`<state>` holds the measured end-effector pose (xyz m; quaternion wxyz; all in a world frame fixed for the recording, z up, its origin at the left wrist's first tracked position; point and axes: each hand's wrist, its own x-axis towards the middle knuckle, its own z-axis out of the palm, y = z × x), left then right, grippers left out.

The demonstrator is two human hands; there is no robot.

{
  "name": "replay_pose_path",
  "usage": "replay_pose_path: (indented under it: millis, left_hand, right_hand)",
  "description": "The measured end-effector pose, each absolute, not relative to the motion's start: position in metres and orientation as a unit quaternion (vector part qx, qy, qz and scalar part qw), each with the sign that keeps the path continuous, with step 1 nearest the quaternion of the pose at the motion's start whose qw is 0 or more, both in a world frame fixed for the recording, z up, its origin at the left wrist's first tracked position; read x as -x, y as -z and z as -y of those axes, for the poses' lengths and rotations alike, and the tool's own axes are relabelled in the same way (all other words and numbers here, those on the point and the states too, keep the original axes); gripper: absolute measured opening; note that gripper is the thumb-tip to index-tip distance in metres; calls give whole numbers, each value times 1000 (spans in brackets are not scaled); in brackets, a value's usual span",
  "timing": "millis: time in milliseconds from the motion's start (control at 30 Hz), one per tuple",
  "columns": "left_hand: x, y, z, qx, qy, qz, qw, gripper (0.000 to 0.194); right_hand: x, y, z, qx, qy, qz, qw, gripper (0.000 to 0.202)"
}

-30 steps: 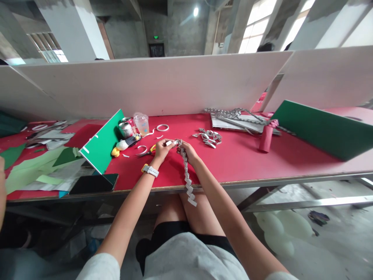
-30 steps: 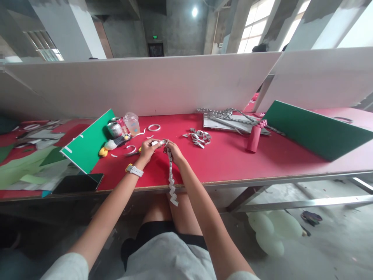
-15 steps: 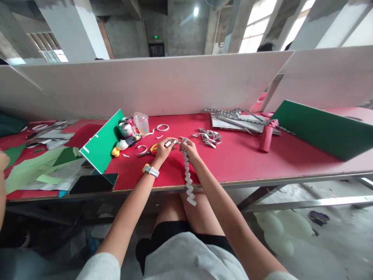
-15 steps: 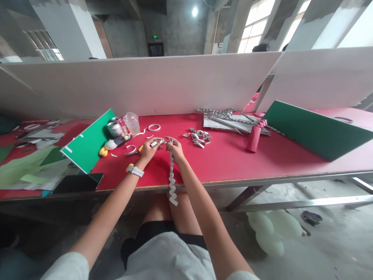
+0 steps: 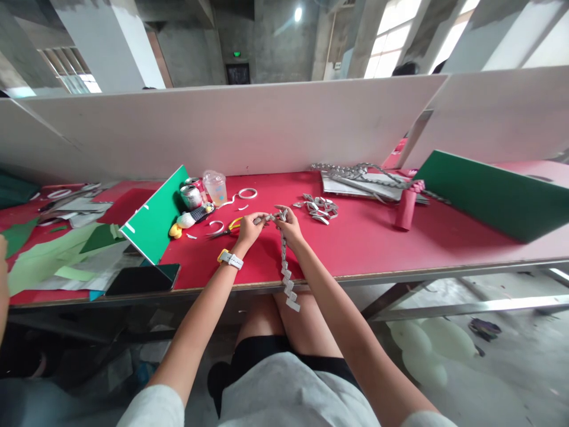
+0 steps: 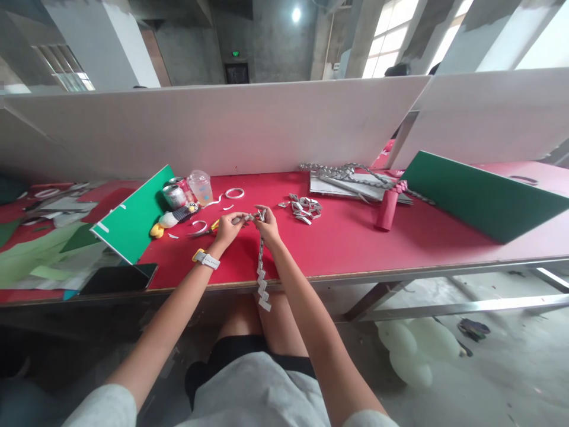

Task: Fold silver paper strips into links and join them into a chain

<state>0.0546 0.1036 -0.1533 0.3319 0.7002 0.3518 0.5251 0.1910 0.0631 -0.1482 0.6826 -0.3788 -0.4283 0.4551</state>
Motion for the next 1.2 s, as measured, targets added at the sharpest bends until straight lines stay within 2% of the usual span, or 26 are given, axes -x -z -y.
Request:
replay_pose_path:
  millis: [200,367,600,700,867,1200]
  left_hand:
    - [-53,154,-105,-703,-517,-363,326,20]
    - [-53,155,-106,-709,-520,-366,304,13]
    - [-53,154,-107,-721,-525,-359,275,10]
    - [-52,153,-107,-723,-524,-367,260,13]
    - [-51,154,-109,-722,-517,-388,248,12]
    - [-54,154,-106,-728,-500,-384,271,9]
  right_hand:
    - [-191,147,-61,396,-467,426,666,45]
    - [-191,151,-66,404,-519,388,646,19]
    - [-192,157,-73,372,-552,380,642,12]
    - [-193,157,-72,354,-563,387,638,13]
    - [-192,155,-71,335,-580,388,633,27]
    - [-193,155,-71,336,-583,391,628,31]
